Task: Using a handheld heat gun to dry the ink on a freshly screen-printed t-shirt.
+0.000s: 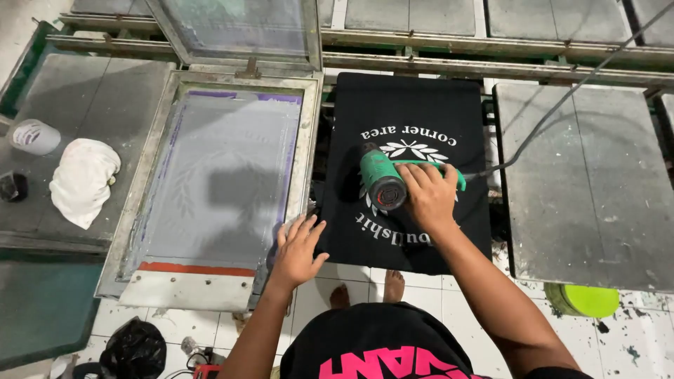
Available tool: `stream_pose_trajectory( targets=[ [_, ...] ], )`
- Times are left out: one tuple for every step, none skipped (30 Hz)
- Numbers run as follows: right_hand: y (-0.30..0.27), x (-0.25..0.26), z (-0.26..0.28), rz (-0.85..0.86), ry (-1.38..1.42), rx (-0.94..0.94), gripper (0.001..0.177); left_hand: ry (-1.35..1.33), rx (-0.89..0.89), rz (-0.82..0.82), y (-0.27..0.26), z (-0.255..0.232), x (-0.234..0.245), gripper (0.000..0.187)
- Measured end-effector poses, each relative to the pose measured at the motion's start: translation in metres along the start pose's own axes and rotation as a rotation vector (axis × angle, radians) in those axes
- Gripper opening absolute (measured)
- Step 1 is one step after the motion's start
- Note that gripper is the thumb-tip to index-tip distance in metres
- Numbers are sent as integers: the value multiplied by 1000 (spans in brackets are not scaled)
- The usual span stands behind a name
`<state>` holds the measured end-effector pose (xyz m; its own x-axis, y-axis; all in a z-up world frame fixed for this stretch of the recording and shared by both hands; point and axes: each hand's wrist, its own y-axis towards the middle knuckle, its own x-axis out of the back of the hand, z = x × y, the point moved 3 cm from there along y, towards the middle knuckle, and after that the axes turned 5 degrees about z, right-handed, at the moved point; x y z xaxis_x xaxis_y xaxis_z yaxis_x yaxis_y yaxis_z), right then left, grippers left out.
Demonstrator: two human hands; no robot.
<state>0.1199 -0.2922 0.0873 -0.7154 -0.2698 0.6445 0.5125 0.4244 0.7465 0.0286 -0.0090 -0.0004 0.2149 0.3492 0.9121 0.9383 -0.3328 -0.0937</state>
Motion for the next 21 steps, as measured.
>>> stream_pose_trajectory(
  targets=[
    [-1, 2, 5, 3, -4, -5, 21, 0, -5, 5, -2, -3, 5, 70],
    [-1, 5, 10, -5, -9, -14, 21, 21, -24, 16, -4, -7, 10, 72],
    [0, 6, 15, -17, -13, -21, 22, 44, -42, 23, -5, -9, 15, 75],
    [-3, 5, 16, -17, -17, -24, 22, 45, -46, 24, -4, -8, 17, 75],
    [-7, 5, 19, -15, -18, -15, 21, 38, -62, 45, -5, -8, 17, 76],
    [-11, 6, 22, -12, -20, -6, 20, 31, -79, 66, -6, -8, 18, 78],
    [-11, 11, 26, -12, -27, -11, 20, 32, -87, 68, -7, -6, 17, 78],
    [-12, 17, 30, -19, -38, -29, 19, 47, -98, 79, -8, -5, 16, 76],
    [-13, 24, 34, -26, -51, -46, 18, 61, -111, 89, -8, -5, 15, 74],
    [-14, 28, 35, -25, -60, -51, 18, 61, -120, 91, -9, -3, 15, 74],
    [-17, 33, 37, -11, -54, -62, 18, 68, -127, 97, -11, -1, 14, 68],
    [-20, 37, 39, 2, -49, -74, 19, 75, -134, 102, -12, 0, 13, 62],
    [-23, 42, 41, 4, -57, -82, 19, 76, -144, 107, -14, 2, 7, 62],
    [-26, 48, 44, 17, -66, -92, 19, 106, -151, 104, -15, 5, 2, 58],
    [-29, 53, 47, 29, -74, -101, 18, 135, -157, 100, -17, 7, -2, 54],
    [-33, 55, 47, 31, -81, -108, 18, 136, -166, 103, -19, 9, -1, 54],
    [-38, 55, 46, 38, -90, -118, 20, 118, -164, 99, -21, 11, -2, 54],
    [-43, 56, 44, 46, -98, -128, 21, 100, -162, 94, -22, 12, -2, 54],
    [-42, 62, 44, 49, -105, -134, 21, 99, -170, 99, -23, 14, -3, 54],
    [-41, 67, 44, 52, -115, -145, 21, 94, -172, 96, -24, 15, -4, 55],
    [-40, 73, 44, 55, -123, -155, 22, 88, -171, 93, -27, 17, -6, 56]
  ],
)
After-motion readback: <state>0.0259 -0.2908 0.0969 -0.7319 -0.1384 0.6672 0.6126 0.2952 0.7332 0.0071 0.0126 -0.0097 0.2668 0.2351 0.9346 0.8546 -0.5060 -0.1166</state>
